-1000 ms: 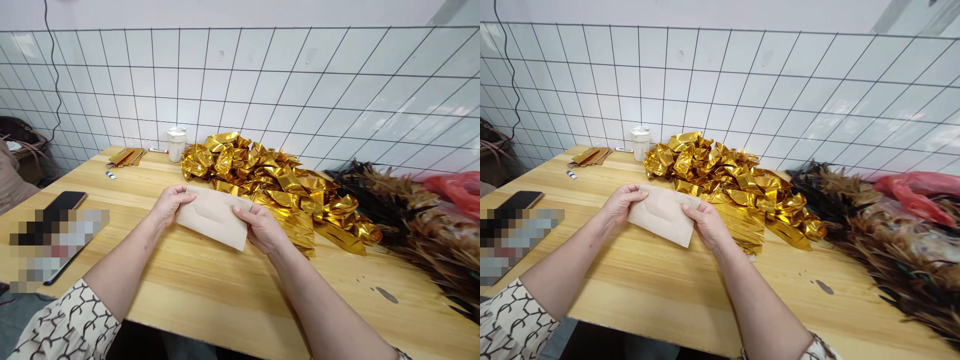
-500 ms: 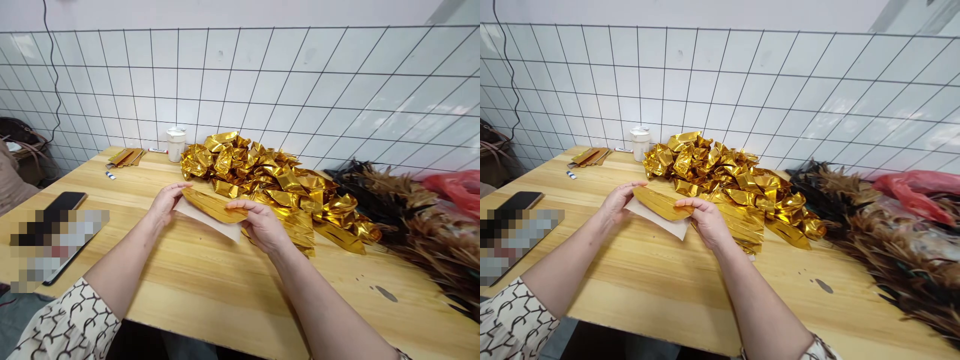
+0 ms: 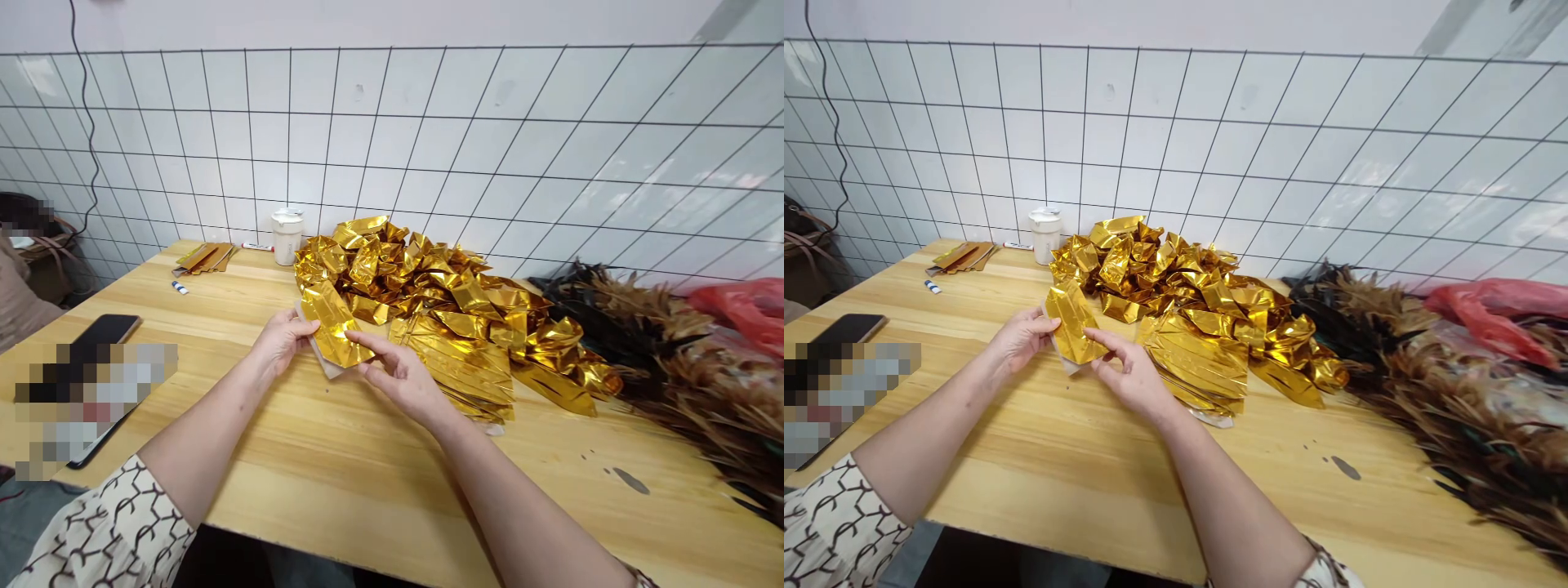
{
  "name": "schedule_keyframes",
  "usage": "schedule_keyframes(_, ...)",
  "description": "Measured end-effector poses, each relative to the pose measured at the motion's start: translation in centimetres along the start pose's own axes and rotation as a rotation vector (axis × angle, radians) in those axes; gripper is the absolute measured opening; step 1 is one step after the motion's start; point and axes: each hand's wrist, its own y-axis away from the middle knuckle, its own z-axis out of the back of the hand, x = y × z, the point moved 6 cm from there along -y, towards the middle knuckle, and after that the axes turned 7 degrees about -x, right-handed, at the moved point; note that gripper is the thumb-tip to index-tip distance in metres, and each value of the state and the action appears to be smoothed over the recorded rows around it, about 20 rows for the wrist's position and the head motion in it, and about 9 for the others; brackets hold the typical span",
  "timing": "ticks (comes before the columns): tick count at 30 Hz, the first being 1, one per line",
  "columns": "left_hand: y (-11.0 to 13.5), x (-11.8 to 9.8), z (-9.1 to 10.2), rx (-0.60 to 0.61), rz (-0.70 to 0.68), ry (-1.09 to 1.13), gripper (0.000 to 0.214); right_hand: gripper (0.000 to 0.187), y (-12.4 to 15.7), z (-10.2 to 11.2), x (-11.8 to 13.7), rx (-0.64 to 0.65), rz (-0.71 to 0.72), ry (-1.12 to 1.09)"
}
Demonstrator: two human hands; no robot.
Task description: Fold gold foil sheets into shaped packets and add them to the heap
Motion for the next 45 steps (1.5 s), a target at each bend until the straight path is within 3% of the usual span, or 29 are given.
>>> schedule_keyframes(3, 0.0, -0.1, 0.2, -0.012, -0.005, -0.054, 0.031, 0.042, -0.1, 0.0, -0.5, -0.019, -0.096, -0.102)
schedule_keyframes(7, 0.7, 0.3, -0.9, 0.175, 0.038, -0.193, 0.034, 0.041, -0.6, 1.3, -1.1, -0.216, -0.191, -0.209)
schedule_keyframes(12, 2.2, 1.3, -2.3, 0.43, 0.135, -0.339, 0.039, 0.037, -0.7, 1.0, -1.1, -0.168, -0.275, -0.226)
schedule_keyframes(15, 2.5, 1.6, -2.4, 0.466, 0.177, -0.346, 0.043, 0.035, -0.6, 1.2, -1.4, -0.198, -0.326, -0.264)
schedule_keyframes(19, 1.9, 1.3, -1.6, 0.395, 0.184, -0.364, 0.039, 0.035, -0.7, 2.5, -2.0, -0.36, -0.357, -0.323)
schedule_keyframes(21, 1.3, 1.0, -0.8, 0.311, 0.155, -0.393, 0.034, 0.032, -0.7, 2.8, -2.1, -0.373, -0.369, -0.309)
schedule_keyframes(27, -0.7, -1.0, 1.8, -0.07, -0.157, -0.508, 0.022, 0.017, -0.4, 0.8, -2.3, -0.125, -0.403, -0.047)
schedule_keyframes(32, -0.1, -2.1, 1.4, -0.188, -0.494, -0.85, 0.02, 0.016, -0.1, 0.0, -2.5, -0.028, -0.337, 0.331)
schedule_keyframes(35, 1.1, -2.3, -0.3, -0.11, -0.712, -1.014, 0.021, 0.022, -0.3, 0.1, -2.6, -0.017, -0.295, 0.578)
schedule_keyframes(38, 2.2, -1.7, -1.8, 0.044, -0.808, -1.086, 0.018, 0.019, -0.6, 0.1, -2.5, -0.002, -0.268, 0.829)
schedule_keyframes(41, 2.9, -0.6, -2.9, 0.224, -0.784, -1.126, 0.015, 0.014, -0.8, 0.0, -2.5, 0.024, -0.259, 0.992)
schedule_keyframes(45, 2.9, 0.6, -3.3, 0.385, -0.665, -1.163, 0.015, 0.017, -0.7, -0.3, -2.4, 0.047, -0.263, 1.035)
